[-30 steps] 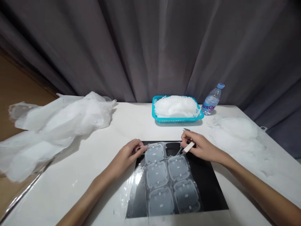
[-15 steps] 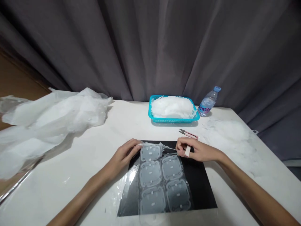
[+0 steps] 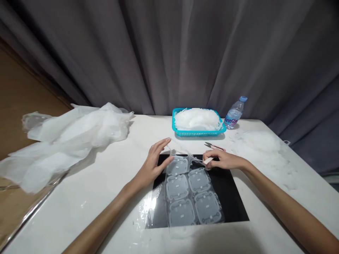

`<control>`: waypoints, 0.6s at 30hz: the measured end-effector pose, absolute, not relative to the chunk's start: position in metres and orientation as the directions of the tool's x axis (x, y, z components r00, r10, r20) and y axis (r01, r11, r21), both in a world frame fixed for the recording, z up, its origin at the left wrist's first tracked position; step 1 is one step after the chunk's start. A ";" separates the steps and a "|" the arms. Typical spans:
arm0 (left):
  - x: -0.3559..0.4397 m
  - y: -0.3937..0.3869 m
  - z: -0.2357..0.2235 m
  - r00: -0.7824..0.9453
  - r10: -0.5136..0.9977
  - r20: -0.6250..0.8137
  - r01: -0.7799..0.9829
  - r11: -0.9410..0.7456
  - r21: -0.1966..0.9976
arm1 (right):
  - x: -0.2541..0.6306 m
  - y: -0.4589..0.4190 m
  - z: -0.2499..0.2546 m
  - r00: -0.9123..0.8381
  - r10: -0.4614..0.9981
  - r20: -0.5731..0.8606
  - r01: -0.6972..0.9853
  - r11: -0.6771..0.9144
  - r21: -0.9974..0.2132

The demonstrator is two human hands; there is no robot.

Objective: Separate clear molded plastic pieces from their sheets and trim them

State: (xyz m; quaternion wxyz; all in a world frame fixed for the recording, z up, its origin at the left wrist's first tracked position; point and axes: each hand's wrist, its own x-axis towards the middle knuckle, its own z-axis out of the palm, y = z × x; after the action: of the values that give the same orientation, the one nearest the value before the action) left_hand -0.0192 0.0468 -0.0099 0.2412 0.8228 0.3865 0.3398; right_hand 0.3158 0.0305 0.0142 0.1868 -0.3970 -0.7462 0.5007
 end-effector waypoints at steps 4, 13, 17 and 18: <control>-0.011 0.075 -0.014 0.464 0.809 0.361 0.509 -0.577 0.639 | 0.315 0.038 -0.001 -0.464 0.885 -0.042 0.443 0.190 -0.876; -0.011 0.092 -0.034 0.456 0.843 0.284 0.634 -0.532 0.561 | 0.307 0.046 -0.023 -0.246 0.962 0.114 0.344 0.197 -0.918; -0.012 0.088 -0.033 0.449 0.849 0.277 0.664 -0.525 0.532 | 0.307 0.048 -0.014 -0.237 0.962 0.135 0.311 0.207 -0.928; -0.011 0.086 -0.030 0.454 0.844 0.284 0.664 -0.533 0.524 | 0.307 0.050 -0.012 -0.236 0.962 0.136 0.318 0.209 -0.925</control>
State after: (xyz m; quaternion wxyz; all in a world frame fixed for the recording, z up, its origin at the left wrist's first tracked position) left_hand -0.0108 0.0859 -0.0305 0.1719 0.8352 0.4513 0.2629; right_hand 0.3067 0.0499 -0.0120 0.3927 -0.4770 -0.6710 0.4099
